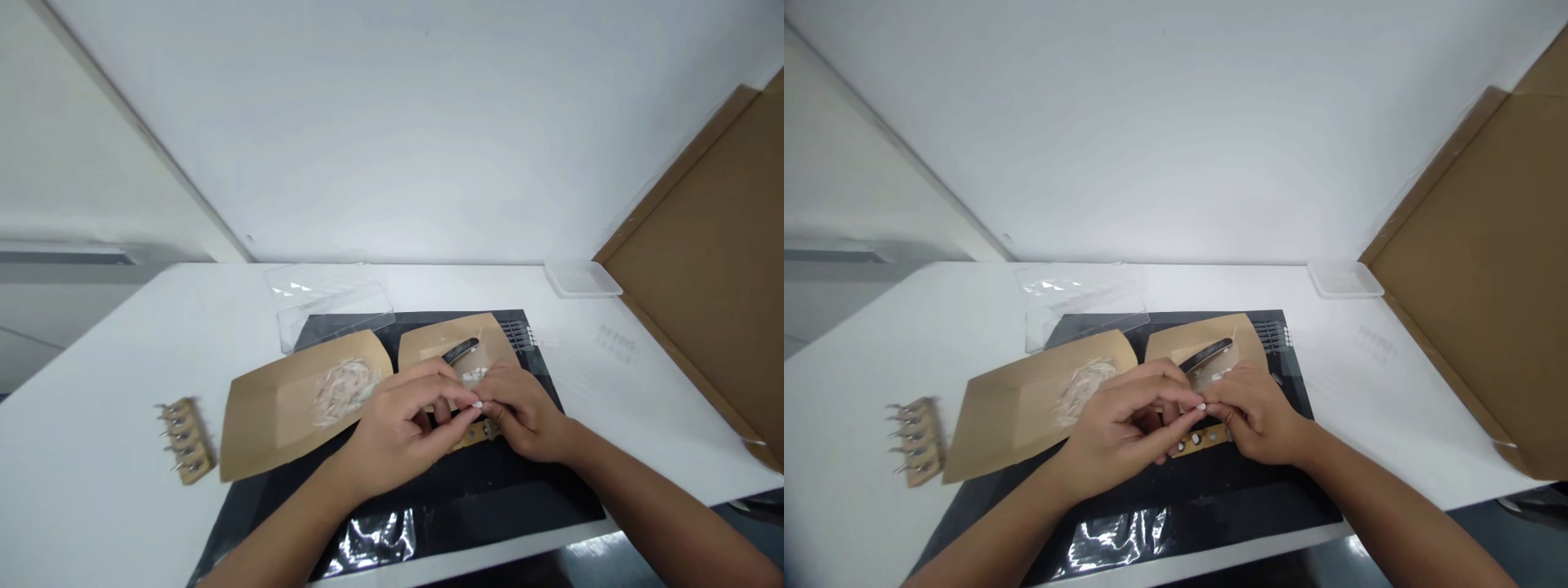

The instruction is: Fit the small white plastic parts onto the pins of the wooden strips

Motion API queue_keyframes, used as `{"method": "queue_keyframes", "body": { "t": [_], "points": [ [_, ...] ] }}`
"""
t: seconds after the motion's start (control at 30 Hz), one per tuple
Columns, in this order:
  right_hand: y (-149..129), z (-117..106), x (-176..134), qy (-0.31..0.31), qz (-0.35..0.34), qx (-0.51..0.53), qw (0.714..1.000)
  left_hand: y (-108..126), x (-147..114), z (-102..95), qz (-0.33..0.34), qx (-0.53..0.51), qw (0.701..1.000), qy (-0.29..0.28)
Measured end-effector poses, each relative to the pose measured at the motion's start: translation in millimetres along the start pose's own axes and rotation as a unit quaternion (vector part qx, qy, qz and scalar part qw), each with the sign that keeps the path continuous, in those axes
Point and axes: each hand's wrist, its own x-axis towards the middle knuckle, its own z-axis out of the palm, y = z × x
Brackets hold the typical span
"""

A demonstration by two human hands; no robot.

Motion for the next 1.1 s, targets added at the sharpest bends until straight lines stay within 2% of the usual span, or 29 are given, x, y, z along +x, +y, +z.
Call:
{"method": "queue_keyframes", "body": {
  "t": [0.17,0.27,0.47,0.6,0.8,0.97,1.1],
  "points": [
    [2.2,1.8,-0.9,-0.002,0.000,0.000,1.000,2.4,-0.9,0.0,-0.019,-0.016,1.000,-0.005],
    [2.1,2.1,-0.8,-0.002,-0.005,0.001,1.000,2.6,-3.1,-0.1,-0.070,-0.062,0.995,-0.024],
    [-1.0,0.6,0.3,-0.013,-0.005,0.008,1.000,3.3,-6.1,-0.5,-0.219,-0.203,0.952,-0.061],
    [-1.8,0.0,1.1,-0.010,-0.010,0.015,1.000,4.2,-4.1,-1.1,-0.263,-0.261,0.926,-0.074],
    [-1.8,0.1,1.7,-0.002,-0.015,0.009,1.000,5.8,-0.3,-1.5,-0.279,-0.275,0.917,-0.072],
    [-3.7,0.5,1.8,-0.002,0.006,0.004,1.000,5.5,1.9,-2.0,-0.244,-0.226,0.942,-0.047],
    [-5.6,1.8,2.5,-0.011,0.030,0.010,0.999,1.7,2.0,-5.0,-0.212,-0.185,0.958,-0.048]
  ]
}}
